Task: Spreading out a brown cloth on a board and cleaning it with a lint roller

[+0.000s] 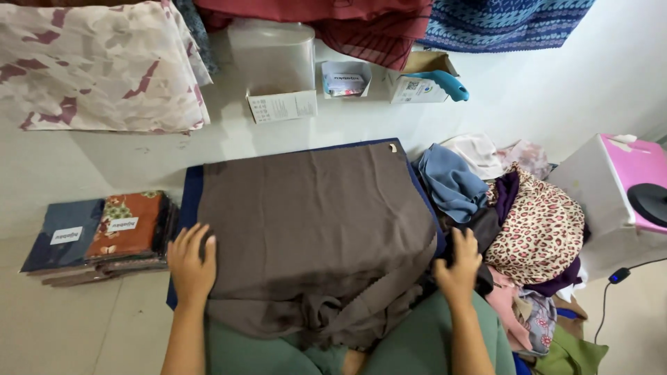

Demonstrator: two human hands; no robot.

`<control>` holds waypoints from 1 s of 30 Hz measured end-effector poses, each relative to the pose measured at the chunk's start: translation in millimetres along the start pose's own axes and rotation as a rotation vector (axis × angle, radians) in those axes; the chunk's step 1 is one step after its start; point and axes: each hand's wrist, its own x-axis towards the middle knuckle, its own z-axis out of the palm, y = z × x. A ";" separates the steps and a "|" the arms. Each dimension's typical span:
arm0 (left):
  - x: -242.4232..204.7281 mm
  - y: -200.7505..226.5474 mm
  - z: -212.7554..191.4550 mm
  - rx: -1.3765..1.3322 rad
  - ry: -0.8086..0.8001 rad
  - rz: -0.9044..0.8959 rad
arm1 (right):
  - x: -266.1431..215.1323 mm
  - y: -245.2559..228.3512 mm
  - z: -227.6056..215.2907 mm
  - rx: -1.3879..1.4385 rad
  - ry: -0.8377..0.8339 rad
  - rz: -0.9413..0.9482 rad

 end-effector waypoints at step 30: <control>-114.8 -1.5 -35.1 -0.443 -0.029 -0.961 | -18.4 32.4 13.3 1.072 -0.348 0.560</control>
